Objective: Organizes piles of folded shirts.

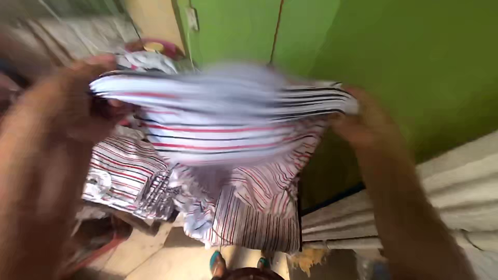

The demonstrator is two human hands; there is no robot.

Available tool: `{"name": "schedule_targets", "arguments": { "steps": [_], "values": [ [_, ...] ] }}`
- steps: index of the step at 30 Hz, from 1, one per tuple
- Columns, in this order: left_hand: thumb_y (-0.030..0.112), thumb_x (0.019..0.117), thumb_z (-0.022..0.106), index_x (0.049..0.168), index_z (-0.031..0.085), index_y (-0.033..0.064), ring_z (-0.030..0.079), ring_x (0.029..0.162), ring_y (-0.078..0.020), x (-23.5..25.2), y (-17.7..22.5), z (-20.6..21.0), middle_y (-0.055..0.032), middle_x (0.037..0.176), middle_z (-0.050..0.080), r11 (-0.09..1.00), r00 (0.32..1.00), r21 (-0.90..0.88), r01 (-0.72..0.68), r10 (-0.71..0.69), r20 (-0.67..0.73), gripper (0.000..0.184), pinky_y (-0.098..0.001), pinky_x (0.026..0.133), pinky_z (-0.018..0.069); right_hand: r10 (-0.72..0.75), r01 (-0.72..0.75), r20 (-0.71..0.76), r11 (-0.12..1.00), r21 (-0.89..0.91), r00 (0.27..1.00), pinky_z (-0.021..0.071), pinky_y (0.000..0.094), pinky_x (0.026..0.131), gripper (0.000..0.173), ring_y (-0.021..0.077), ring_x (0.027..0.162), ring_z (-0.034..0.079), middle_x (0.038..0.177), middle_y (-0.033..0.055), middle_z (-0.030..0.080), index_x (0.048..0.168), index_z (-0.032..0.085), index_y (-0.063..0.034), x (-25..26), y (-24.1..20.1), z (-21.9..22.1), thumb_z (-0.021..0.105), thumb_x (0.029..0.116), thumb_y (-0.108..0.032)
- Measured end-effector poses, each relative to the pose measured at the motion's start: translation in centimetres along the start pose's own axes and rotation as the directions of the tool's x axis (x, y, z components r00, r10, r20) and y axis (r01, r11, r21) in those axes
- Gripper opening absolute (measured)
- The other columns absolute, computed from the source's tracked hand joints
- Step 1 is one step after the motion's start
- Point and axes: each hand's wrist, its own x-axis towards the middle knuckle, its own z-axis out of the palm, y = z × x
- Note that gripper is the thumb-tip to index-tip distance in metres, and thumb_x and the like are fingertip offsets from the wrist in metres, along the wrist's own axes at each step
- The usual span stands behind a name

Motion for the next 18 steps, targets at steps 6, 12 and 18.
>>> {"name": "schedule_targets", "arguments": {
  "steps": [6, 12, 18],
  "values": [
    [0.033, 0.1047, 0.056, 0.109, 0.064, 0.0251, 0.064, 0.080, -0.0028, 3.7, -1.1, -6.7, 0.0089, 0.095, 0.066, 0.913, 0.903, -0.041, -0.405, 0.407, 0.139, 0.012, -0.0227, 0.071, 0.0555, -0.274, 0.266, 0.141, 0.961, 0.076, 0.951, 0.0613, 0.0316, 0.083, 0.020, 0.0109, 0.092, 0.070, 0.096, -0.0001, 0.071, 0.105, 0.060, -0.0149, -0.6, -1.8, -1.0, 0.041, 0.1066, -0.020],
    [0.030, 0.1026, 0.061, 0.110, 0.065, 0.0320, 0.065, 0.074, 0.0038, 0.4, -2.7, -4.1, 0.0169, 0.091, 0.067, 0.979, 0.978, 0.051, -0.199, 0.202, -0.061, 0.009, -0.0159, 0.063, 0.0569, -0.124, 0.124, 0.040, 0.992, -0.014, 0.992, 0.0606, 0.0281, 0.076, 0.014, 0.0093, 0.085, 0.069, 0.092, -0.0006, 0.069, 0.106, 0.057, -0.0127, 0.0, -0.2, -0.3, 0.044, 0.1062, -0.018],
    [0.023, 0.1083, 0.046, 0.106, 0.059, 0.0196, 0.065, 0.072, -0.0040, 1.9, -0.6, -1.4, 0.0062, 0.088, 0.068, 0.952, 0.964, -0.159, -0.260, 0.265, 0.010, 0.013, -0.0219, 0.065, 0.0577, -0.240, 0.241, 0.129, 0.970, 0.004, 0.962, 0.0600, 0.0319, 0.086, 0.015, 0.0110, 0.096, 0.069, 0.100, -0.0010, 0.071, 0.107, 0.059, -0.0168, 2.0, -0.9, -1.7, 0.045, 0.1053, -0.020]
  ]
}}
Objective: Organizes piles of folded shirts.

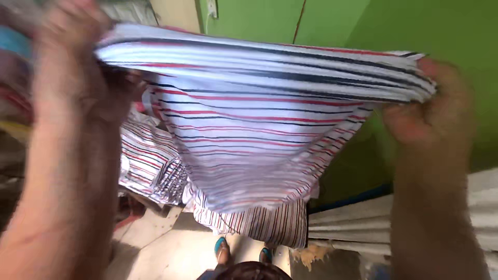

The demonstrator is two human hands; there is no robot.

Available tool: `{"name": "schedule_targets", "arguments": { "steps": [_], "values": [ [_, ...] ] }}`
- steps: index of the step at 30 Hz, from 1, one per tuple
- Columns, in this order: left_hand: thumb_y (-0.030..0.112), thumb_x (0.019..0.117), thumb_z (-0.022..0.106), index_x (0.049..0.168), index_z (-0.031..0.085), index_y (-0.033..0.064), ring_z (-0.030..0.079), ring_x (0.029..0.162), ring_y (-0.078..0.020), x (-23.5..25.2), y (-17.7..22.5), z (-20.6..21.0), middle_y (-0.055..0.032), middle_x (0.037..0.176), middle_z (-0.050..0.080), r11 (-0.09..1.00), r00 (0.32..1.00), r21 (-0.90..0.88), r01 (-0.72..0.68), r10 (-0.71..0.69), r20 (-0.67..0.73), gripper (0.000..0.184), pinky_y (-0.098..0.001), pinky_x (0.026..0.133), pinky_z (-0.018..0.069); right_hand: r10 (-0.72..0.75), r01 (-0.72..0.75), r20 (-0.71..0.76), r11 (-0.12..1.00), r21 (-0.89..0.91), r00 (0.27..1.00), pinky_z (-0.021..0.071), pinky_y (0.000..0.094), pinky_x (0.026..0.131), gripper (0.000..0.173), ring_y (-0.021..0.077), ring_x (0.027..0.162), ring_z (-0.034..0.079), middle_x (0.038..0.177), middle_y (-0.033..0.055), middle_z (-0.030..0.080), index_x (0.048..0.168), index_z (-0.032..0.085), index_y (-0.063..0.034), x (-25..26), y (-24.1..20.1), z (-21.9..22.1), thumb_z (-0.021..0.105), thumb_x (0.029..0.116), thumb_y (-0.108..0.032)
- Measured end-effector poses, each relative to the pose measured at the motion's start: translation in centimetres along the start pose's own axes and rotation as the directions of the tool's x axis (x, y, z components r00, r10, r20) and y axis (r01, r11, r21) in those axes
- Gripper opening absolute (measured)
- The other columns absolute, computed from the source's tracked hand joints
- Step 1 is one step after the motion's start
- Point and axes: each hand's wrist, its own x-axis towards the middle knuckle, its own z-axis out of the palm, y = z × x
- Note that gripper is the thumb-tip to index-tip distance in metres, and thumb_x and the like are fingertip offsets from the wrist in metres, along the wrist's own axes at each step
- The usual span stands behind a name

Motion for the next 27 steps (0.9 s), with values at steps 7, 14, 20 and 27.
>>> {"name": "schedule_targets", "arguments": {
  "steps": [7, 14, 20, 27],
  "values": [
    [0.021, 0.1078, 0.048, 0.118, 0.059, 0.0178, 0.055, 0.055, -0.0005, -2.2, -4.2, 2.5, 0.0052, 0.088, 0.065, 0.862, 0.854, 0.066, 0.503, -0.484, -0.190, 0.015, -0.0150, 0.049, 0.0479, 0.362, -0.388, -0.310, 0.921, -0.025, 0.879, 0.0598, 0.0262, 0.074, 0.013, 0.0088, 0.085, 0.068, 0.097, 0.0004, 0.066, 0.114, 0.054, -0.0132, -0.2, 5.7, -1.3, 0.051, 0.1032, -0.020],
    [0.029, 0.1085, 0.046, 0.089, 0.061, 0.0264, 0.051, 0.052, 0.0039, -0.8, 0.1, 3.1, 0.0125, 0.067, 0.060, 0.944, 0.949, 0.102, 0.313, -0.310, -0.050, 0.025, -0.0109, 0.051, 0.0457, 0.220, -0.230, -0.125, 0.971, -0.072, 0.967, 0.0604, 0.0261, 0.078, 0.018, 0.0084, 0.085, 0.070, 0.094, -0.0019, 0.071, 0.104, 0.060, -0.0161, 0.3, 0.9, -1.6, 0.043, 0.1055, -0.020],
    [0.022, 0.1058, 0.052, 0.117, 0.065, 0.0186, 0.066, 0.099, -0.0069, -11.1, -3.2, -4.2, 0.0049, 0.110, 0.068, 0.998, 0.997, 0.053, -0.028, 0.024, 0.072, 0.018, -0.0254, 0.088, 0.0557, 0.064, -0.077, -0.108, 0.990, -0.120, 0.992, 0.0611, 0.0210, 0.076, 0.019, 0.0009, 0.087, 0.070, 0.095, -0.0094, 0.072, 0.109, 0.066, -0.0226, -7.4, 1.2, -5.2, 0.047, 0.1080, -0.025],
    [0.004, 0.0998, 0.049, 0.105, 0.064, 0.0162, 0.066, 0.086, 0.0018, -33.7, -13.3, 0.7, 0.0134, 0.096, 0.071, 0.726, 0.715, 0.123, 0.676, -0.607, -0.348, 0.021, -0.0205, 0.079, 0.0575, 0.601, -0.744, -0.498, 0.651, -0.150, 0.626, 0.0604, 0.0212, 0.076, 0.023, 0.0004, 0.081, 0.069, 0.093, -0.0047, 0.070, 0.124, 0.053, -0.0025, -25.9, 16.4, -12.5, 0.045, 0.1033, -0.004]
  ]
}}
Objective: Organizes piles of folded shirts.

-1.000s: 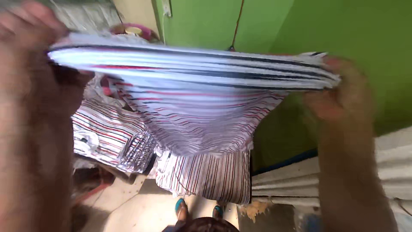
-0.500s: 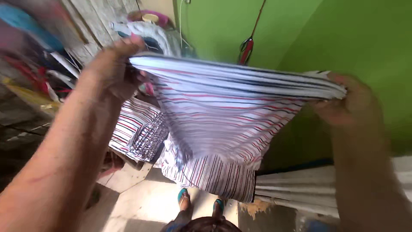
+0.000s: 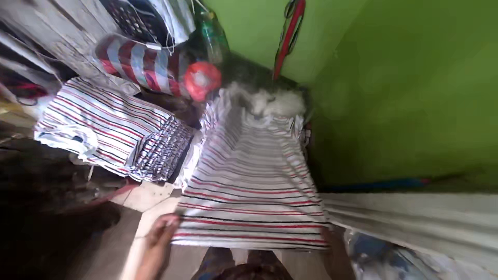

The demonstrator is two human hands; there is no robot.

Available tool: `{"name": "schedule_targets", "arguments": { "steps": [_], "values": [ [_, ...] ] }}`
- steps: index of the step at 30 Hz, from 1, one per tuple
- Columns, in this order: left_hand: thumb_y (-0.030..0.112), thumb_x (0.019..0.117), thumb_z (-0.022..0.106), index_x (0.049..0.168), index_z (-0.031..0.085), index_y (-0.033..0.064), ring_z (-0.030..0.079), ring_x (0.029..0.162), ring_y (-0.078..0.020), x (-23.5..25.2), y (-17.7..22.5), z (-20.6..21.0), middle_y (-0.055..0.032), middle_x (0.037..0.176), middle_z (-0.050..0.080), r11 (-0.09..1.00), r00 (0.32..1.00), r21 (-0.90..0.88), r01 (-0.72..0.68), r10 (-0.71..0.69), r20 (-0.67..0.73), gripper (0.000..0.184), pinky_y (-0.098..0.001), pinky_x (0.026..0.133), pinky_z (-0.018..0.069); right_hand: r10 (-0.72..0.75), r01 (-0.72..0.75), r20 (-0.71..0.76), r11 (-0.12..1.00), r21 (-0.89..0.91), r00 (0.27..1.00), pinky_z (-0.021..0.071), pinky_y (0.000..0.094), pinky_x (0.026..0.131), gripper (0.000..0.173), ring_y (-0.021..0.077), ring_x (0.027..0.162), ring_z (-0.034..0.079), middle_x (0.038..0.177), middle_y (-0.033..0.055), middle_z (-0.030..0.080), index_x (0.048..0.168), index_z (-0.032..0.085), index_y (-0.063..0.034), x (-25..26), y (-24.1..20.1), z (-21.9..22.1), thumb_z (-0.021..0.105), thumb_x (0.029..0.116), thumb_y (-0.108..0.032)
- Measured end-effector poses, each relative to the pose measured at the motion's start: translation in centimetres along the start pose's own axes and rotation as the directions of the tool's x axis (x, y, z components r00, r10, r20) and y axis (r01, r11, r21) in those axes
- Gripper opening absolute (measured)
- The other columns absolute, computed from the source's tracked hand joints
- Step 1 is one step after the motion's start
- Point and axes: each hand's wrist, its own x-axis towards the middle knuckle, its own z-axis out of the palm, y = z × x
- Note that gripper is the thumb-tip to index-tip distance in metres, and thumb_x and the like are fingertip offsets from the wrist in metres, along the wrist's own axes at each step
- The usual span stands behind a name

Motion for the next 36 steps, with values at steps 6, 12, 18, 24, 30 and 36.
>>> {"name": "schedule_targets", "arguments": {
  "steps": [6, 12, 18, 24, 30, 36],
  "values": [
    [0.015, 0.1004, 0.053, 0.120, 0.057, 0.0004, 0.065, 0.074, -0.0051, -1.8, -12.1, -0.4, -0.0023, 0.097, 0.069, 0.933, 0.938, 0.097, 0.347, -0.342, -0.063, 0.025, -0.0232, 0.062, 0.0553, 0.273, -0.260, 0.072, 0.953, -0.155, 0.959, 0.0599, 0.0333, 0.081, 0.037, 0.0151, 0.091, 0.070, 0.111, 0.0166, 0.068, 0.138, 0.049, 0.0071, 4.1, 13.8, -2.3, 0.052, 0.1048, -0.009],
    [0.013, 0.1021, 0.059, 0.144, 0.038, -0.0045, 0.067, 0.078, -0.0134, -2.1, -10.8, 0.1, -0.0153, 0.101, 0.068, 0.868, 0.885, 0.179, 0.464, -0.461, -0.061, 0.049, -0.0316, 0.069, 0.0569, 0.192, 0.003, 0.127, 0.540, -0.842, 0.973, 0.0457, 0.0494, 0.108, 0.046, 0.0351, 0.127, 0.059, 0.137, 0.0291, 0.058, 0.140, 0.051, 0.0115, 6.7, 15.2, -1.9, 0.057, 0.1050, -0.018],
    [0.010, 0.0989, 0.065, 0.142, 0.041, -0.0038, 0.069, 0.078, -0.0160, -2.4, -6.8, 4.2, -0.0152, 0.096, 0.069, 0.816, 0.830, 0.174, 0.551, -0.558, -0.008, 0.051, -0.0342, 0.069, 0.0588, -0.048, 0.819, 0.858, 0.331, -0.470, 0.511, 0.0340, 0.0616, 0.117, 0.081, 0.0460, 0.142, 0.045, 0.152, 0.0281, 0.048, 0.148, 0.050, 0.0015, 0.0, 11.6, 13.5, 0.082, 0.0819, -0.032],
    [0.017, 0.0964, 0.068, 0.145, 0.037, -0.0016, 0.067, 0.068, -0.0121, -0.3, -4.4, 2.7, -0.0105, 0.088, 0.070, 0.758, 0.780, 0.369, 0.538, -0.614, 0.124, 0.060, -0.0300, 0.063, 0.0573, -0.410, 0.956, 0.865, 0.157, -0.246, 0.290, 0.0612, 0.0439, 0.082, 0.036, 0.0332, 0.094, 0.074, 0.103, 0.0186, 0.074, 0.114, 0.071, 0.0035, -0.7, 13.8, 18.6, 0.072, 0.0784, -0.001],
    [0.015, 0.1048, 0.055, 0.133, 0.060, -0.0034, 0.069, 0.094, -0.0317, 9.5, -3.1, 0.3, -0.0220, 0.106, 0.070, 0.663, 0.837, 0.734, 0.149, -0.480, 0.263, 0.034, -0.0498, 0.090, 0.0545, 0.035, 0.786, 0.900, 0.472, -0.399, 0.435, 0.0514, 0.0522, 0.104, 0.045, 0.0406, 0.120, 0.065, 0.128, 0.0287, 0.066, 0.134, 0.060, 0.0094, 0.0, 13.8, 18.9, 0.065, 0.0917, -0.004],
    [0.011, 0.1050, 0.054, 0.121, 0.066, -0.0062, 0.068, 0.095, -0.0276, 21.5, -0.7, 3.7, -0.0211, 0.109, 0.070, 0.804, 0.959, 0.594, -0.022, -0.152, 0.241, 0.026, -0.0461, 0.091, 0.0544, 0.156, 0.725, 0.864, 0.485, -0.489, 0.478, 0.0501, 0.0538, 0.105, 0.046, 0.0401, 0.123, 0.063, 0.131, 0.0260, 0.065, 0.138, 0.059, 0.0043, 0.0, 14.6, 19.7, 0.063, 0.0942, -0.006]
  ]
}}
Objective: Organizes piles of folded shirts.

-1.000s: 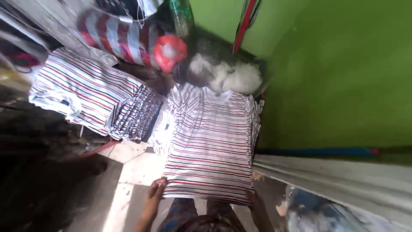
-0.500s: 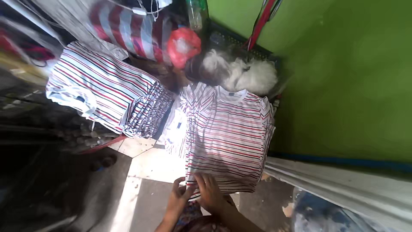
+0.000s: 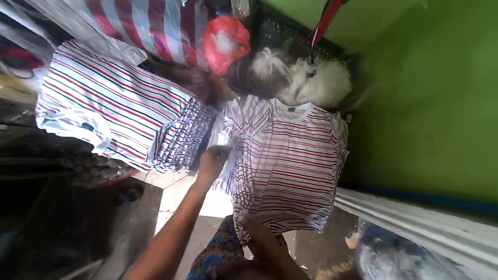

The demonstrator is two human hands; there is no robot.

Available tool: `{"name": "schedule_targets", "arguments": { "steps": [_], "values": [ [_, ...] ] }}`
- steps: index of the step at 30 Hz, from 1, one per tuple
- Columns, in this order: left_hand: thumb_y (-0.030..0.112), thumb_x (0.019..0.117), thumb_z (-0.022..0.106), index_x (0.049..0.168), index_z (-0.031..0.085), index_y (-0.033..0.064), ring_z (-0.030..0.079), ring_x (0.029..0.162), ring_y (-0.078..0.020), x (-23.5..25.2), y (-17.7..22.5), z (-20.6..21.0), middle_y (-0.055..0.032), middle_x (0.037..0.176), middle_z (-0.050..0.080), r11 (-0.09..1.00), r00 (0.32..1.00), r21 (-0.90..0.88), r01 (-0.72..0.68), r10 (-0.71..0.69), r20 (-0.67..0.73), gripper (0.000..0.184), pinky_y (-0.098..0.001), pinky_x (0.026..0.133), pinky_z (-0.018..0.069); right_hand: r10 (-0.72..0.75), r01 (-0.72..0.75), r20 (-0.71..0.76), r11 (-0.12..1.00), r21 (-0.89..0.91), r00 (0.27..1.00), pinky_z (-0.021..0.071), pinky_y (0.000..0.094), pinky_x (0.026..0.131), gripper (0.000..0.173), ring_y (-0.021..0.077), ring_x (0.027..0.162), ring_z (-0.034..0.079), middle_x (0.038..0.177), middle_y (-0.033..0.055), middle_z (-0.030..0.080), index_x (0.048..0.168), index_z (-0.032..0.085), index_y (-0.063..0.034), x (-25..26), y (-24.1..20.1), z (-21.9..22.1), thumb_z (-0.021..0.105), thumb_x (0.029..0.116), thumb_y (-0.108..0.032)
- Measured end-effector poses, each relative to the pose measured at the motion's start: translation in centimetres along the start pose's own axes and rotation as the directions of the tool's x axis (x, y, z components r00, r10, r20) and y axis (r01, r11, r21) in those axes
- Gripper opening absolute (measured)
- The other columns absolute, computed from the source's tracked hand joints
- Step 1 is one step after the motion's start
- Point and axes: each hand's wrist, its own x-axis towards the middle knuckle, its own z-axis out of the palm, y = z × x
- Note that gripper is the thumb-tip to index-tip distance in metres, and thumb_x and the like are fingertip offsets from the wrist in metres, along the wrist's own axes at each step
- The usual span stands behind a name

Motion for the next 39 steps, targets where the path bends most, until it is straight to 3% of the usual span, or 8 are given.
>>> {"name": "schedule_targets", "arguments": {
  "steps": [4, 7, 12, 19, 25, 31, 37, 39],
  "values": [
    [0.014, 0.1051, 0.057, 0.120, 0.068, -0.0031, 0.070, 0.096, -0.0269, 6.7, 2.4, -0.9, -0.0194, 0.110, 0.070, 0.999, 0.999, 0.024, 0.025, -0.025, 0.035, 0.025, -0.0462, 0.092, 0.0554, 0.062, -0.057, -0.077, 0.997, 0.058, 0.995, 0.0523, 0.0544, 0.101, 0.041, 0.0401, 0.116, 0.067, 0.123, 0.0264, 0.068, 0.129, 0.064, 0.0073, 0.0, -0.8, 0.1, 0.067, 0.0905, -0.005],
    [0.017, 0.1044, 0.059, 0.119, 0.067, -0.0034, 0.069, 0.097, -0.0333, 7.3, 0.6, -0.8, -0.0227, 0.110, 0.070, 0.992, 0.989, 0.105, 0.075, -0.087, 0.117, 0.027, -0.0529, 0.093, 0.0540, 0.109, -0.102, -0.128, 0.993, 0.061, 0.986, 0.0534, 0.0535, 0.100, 0.038, 0.0399, 0.113, 0.069, 0.121, 0.0266, 0.069, 0.125, 0.067, 0.0080, 0.2, -1.1, 0.6, 0.067, 0.0882, -0.002],
    [0.016, 0.0975, 0.071, 0.115, 0.068, -0.0034, 0.069, 0.092, -0.0234, 6.8, -3.1, 2.2, -0.0173, 0.104, 0.071, 0.999, 0.989, -0.030, 0.030, -0.025, 0.147, 0.027, -0.0431, 0.089, 0.0554, 0.214, -0.215, 0.028, 0.976, 0.029, 0.976, 0.0475, 0.0542, 0.107, 0.039, 0.0408, 0.123, 0.062, 0.130, 0.0273, 0.065, 0.133, 0.061, 0.0068, 1.9, -1.0, 0.6, 0.062, 0.0953, -0.005],
    [0.013, 0.1057, 0.055, 0.120, 0.064, -0.0085, 0.067, 0.102, -0.0288, 7.2, -3.3, 2.0, -0.0236, 0.112, 0.068, 0.999, 0.963, 0.012, 0.042, -0.043, 0.268, 0.027, -0.0443, 0.097, 0.0516, 0.404, -0.411, 0.076, 0.902, 0.135, 0.911, 0.0397, 0.0512, 0.116, 0.047, 0.0372, 0.135, 0.055, 0.142, 0.0244, 0.058, 0.144, 0.055, 0.0004, 5.2, 0.1, 0.7, 0.060, 0.0980, -0.006],
    [0.011, 0.1105, 0.041, 0.126, 0.055, -0.0121, 0.069, 0.094, -0.0134, 7.9, -5.5, 1.9, -0.0192, 0.111, 0.066, 0.924, 0.946, -0.334, 0.183, -0.073, 0.317, 0.031, -0.0290, 0.089, 0.0569, 0.494, -0.478, -0.142, 0.868, 0.131, 0.858, 0.0493, 0.0518, 0.106, 0.046, 0.0319, 0.120, 0.065, 0.128, 0.0182, 0.068, 0.135, 0.064, -0.0054, 6.4, 5.5, 5.1, 0.069, 0.0911, -0.017],
    [0.010, 0.1111, 0.038, 0.127, 0.052, -0.0111, 0.068, 0.092, -0.0107, 7.5, -5.1, 1.5, -0.0156, 0.109, 0.065, 0.867, 0.940, -0.437, 0.238, -0.092, 0.328, 0.030, -0.0265, 0.086, 0.0567, 0.585, -0.584, -0.002, 0.811, 0.041, 0.811, 0.0413, 0.0501, 0.114, 0.054, 0.0378, 0.133, 0.055, 0.140, 0.0272, 0.058, 0.144, 0.051, 0.0069, 8.7, 2.4, 1.9, 0.065, 0.0955, -0.012],
    [0.011, 0.1106, 0.039, 0.131, 0.053, -0.0100, 0.069, 0.096, -0.0155, 7.6, -6.3, 2.6, -0.0178, 0.115, 0.065, 0.883, 0.954, -0.417, 0.218, -0.103, 0.281, 0.032, -0.0309, 0.089, 0.0579, 0.534, -0.534, -0.079, 0.845, 0.016, 0.842, 0.0420, 0.0492, 0.114, 0.051, 0.0380, 0.132, 0.056, 0.138, 0.0281, 0.059, 0.138, 0.056, 0.0089, 8.6, 2.2, 2.3, 0.067, 0.0939, -0.015],
    [0.010, 0.1100, 0.040, 0.130, 0.054, -0.0100, 0.069, 0.097, -0.0165, 7.4, -6.1, 2.7, -0.0187, 0.115, 0.065, 0.886, 0.958, -0.407, 0.222, -0.119, 0.263, 0.031, -0.0320, 0.089, 0.0577, 0.512, -0.512, -0.002, 0.859, -0.011, 0.859, 0.0393, 0.0494, 0.116, 0.051, 0.0381, 0.136, 0.053, 0.142, 0.0279, 0.056, 0.141, 0.055, 0.0076, 8.3, 2.1, 1.6, 0.065, 0.0954, -0.013]
  ]
}}
